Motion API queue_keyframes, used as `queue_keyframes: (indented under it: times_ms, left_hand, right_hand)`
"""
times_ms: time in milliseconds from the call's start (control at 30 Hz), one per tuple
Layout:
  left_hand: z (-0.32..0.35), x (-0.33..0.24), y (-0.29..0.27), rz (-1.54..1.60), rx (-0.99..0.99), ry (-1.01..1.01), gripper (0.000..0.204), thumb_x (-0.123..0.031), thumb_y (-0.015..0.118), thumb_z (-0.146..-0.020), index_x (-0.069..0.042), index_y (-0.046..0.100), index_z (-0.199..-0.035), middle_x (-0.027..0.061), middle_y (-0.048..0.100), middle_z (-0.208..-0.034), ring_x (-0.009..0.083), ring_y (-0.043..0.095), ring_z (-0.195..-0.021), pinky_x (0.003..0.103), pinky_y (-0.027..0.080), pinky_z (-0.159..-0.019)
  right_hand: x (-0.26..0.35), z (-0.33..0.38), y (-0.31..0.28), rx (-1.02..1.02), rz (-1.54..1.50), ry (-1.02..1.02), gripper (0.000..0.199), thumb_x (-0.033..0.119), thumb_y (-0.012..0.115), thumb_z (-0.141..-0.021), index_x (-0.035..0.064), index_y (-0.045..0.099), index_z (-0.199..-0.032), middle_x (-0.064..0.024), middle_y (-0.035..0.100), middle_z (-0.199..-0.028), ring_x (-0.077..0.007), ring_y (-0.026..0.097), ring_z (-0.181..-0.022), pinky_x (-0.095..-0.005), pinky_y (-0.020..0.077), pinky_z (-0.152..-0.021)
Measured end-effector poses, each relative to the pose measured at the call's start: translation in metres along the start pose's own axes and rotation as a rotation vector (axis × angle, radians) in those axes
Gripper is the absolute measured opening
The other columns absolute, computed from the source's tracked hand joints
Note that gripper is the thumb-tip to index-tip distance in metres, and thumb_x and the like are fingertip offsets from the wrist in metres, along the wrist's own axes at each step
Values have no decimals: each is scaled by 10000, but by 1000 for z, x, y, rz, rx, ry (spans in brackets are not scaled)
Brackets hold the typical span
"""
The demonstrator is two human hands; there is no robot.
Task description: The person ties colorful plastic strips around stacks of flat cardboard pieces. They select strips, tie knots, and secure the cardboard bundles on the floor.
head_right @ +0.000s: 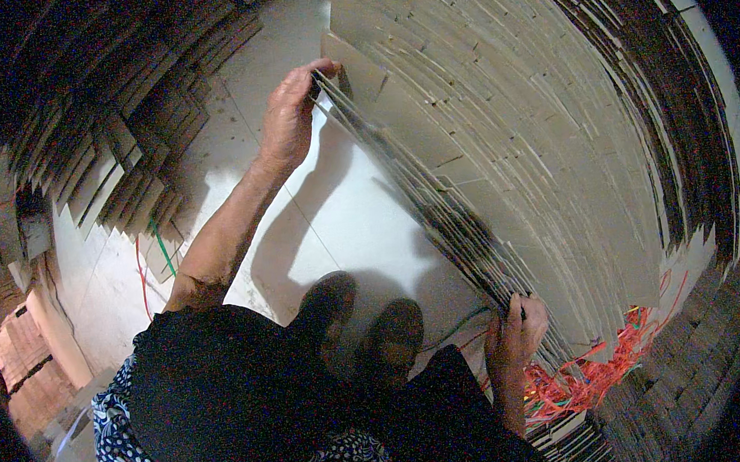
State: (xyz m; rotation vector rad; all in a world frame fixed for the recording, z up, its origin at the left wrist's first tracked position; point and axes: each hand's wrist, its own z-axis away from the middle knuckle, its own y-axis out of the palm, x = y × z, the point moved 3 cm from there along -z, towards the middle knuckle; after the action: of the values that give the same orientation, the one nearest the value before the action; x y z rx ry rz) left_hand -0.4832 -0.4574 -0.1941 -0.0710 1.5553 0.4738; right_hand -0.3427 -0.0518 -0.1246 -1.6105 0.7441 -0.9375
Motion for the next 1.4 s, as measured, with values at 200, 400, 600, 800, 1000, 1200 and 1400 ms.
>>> queue_keyframes:
  times_ms: [200, 400, 600, 800, 1000, 1200, 1400]
  left_hand:
    - [-2, 16, 0, -38, -181, -54, 174, -214, 521, -853, -46, 556, -822, 33, 557, -781, 131, 491, -750, 275, 380, -699]
    - [4, 1, -17, -62, -457, 59, 204, -118, 498, -770, -54, 420, -593, 23, 405, -605, 107, 369, -581, 272, 307, -534]
    - [-16, -8, -29, 18, -432, -10, 145, -129, 511, -792, -22, 521, -695, 10, 435, -641, 104, 391, -593, 250, 322, -549]
    - [-31, -6, -25, -102, -219, 31, 284, -289, 531, -864, -16, 601, -829, -14, 458, -686, 87, 409, -644, 233, 342, -594]
    - [-17, -8, -32, -31, -298, -5, 263, -288, 561, -843, -37, 548, -764, 16, 489, -698, 115, 446, -656, 266, 371, -602]
    - [34, -24, -25, -137, -350, -24, 259, -297, 567, -838, -51, 536, -766, 3, 465, -673, 105, 437, -653, 264, 367, -595]
    - [11, 7, 7, -188, -216, -25, 208, -234, 560, -854, -45, 538, -769, -6, 455, -708, 94, 399, -676, 250, 327, -616]
  right_hand:
    - [5, -8, -10, 153, -81, 9, 315, 36, 579, -762, -30, 513, -1062, -174, 532, -897, -360, 503, -827, -449, 397, -734]
    - [0, -60, -36, 34, 8, 107, 366, 104, 585, -786, -3, 496, -1125, -180, 555, -963, -354, 491, -862, -432, 368, -755]
    - [-19, -52, -9, 113, 128, 131, 471, 123, 627, -777, 27, 466, -1209, -168, 547, -965, -335, 486, -849, -423, 370, -737]
    - [-5, -43, -8, 170, 116, 59, 408, 58, 621, -749, 50, 505, -1140, -147, 531, -881, -343, 482, -818, -426, 376, -707]
    - [-2, -40, -2, 267, -200, 122, 371, 6, 589, -745, 24, 503, -1106, -200, 524, -858, -386, 517, -809, -443, 408, -667]
    - [-14, -8, -6, 412, -159, 60, 311, -5, 543, -756, -3, 504, -1065, -213, 529, -815, -394, 518, -786, -433, 430, -674]
    - [-32, -28, -30, 295, -134, 74, 332, 49, 587, -734, -2, 530, -1057, -205, 542, -1009, -372, 517, -918, -451, 419, -790]
